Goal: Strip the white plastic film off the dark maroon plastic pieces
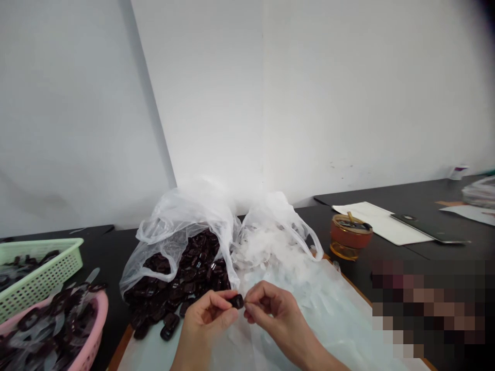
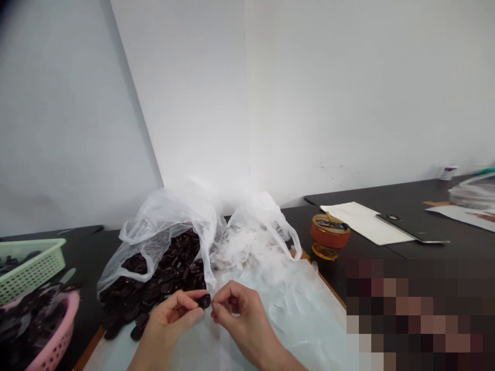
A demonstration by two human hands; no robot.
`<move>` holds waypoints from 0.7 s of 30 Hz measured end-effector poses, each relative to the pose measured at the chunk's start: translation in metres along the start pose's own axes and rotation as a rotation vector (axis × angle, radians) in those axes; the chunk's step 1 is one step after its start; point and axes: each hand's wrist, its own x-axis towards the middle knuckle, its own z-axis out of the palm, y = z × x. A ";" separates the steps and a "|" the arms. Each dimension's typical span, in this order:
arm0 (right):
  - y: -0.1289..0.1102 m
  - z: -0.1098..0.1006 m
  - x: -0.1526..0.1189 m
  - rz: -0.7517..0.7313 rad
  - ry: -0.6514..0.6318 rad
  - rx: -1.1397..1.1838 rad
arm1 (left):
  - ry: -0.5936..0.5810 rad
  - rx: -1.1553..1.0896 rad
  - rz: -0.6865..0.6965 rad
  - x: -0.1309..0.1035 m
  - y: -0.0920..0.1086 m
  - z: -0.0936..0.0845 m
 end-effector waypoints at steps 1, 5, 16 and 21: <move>0.001 0.000 0.000 -0.002 -0.007 0.007 | -0.005 0.004 -0.004 0.000 0.000 -0.001; 0.003 0.002 0.001 0.046 -0.013 0.147 | -0.005 -0.003 -0.001 0.000 0.001 -0.001; 0.007 0.002 0.002 0.121 -0.045 0.266 | -0.019 -0.004 0.024 -0.002 0.000 0.001; 0.002 -0.003 -0.001 -0.010 -0.158 -0.029 | -0.071 0.058 0.068 -0.002 -0.004 0.001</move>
